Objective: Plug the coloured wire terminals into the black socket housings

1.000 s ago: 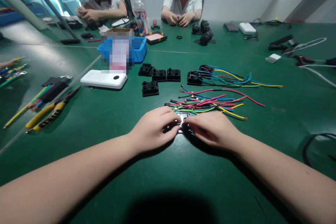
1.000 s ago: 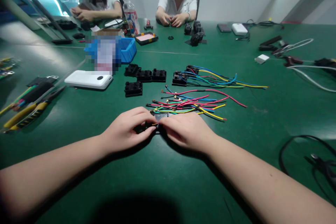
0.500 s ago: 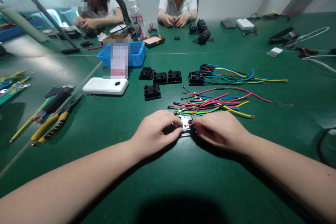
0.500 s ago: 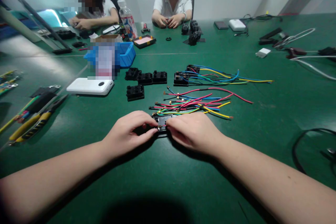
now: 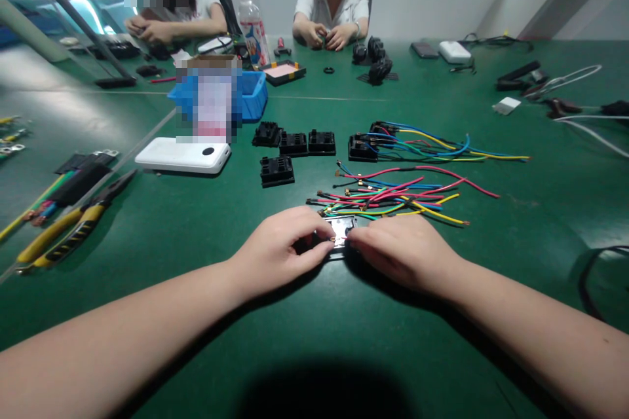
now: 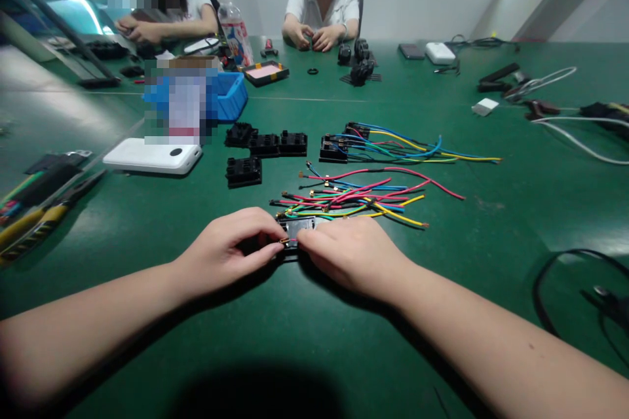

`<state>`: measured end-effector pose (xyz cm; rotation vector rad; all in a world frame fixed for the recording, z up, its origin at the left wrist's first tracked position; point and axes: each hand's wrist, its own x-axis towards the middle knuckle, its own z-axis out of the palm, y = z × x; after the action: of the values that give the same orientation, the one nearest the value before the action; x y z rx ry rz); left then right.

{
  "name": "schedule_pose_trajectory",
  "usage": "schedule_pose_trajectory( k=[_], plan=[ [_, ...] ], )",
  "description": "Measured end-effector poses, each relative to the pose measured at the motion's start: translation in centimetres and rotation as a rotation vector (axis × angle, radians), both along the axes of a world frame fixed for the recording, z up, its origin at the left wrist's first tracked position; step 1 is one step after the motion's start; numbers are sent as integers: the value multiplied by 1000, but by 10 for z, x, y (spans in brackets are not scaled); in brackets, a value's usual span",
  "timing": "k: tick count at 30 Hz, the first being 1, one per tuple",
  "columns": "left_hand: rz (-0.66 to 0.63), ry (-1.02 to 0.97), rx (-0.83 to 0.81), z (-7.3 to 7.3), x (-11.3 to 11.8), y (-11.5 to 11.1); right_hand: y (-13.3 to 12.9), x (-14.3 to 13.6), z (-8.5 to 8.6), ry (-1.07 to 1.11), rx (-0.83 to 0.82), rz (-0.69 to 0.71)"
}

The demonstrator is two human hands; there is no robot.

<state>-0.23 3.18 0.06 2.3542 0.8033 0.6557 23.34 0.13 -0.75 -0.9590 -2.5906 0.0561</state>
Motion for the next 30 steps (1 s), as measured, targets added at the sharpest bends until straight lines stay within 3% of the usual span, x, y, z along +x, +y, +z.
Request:
schedule_pose_trajectory(
  k=[23,30],
  plan=[
    [15,-6,36,2,-2,-1,1,0,1,46,42,112],
    [-63,48,105,5,-6,6,0,1,0,37,41,109]
  ],
)
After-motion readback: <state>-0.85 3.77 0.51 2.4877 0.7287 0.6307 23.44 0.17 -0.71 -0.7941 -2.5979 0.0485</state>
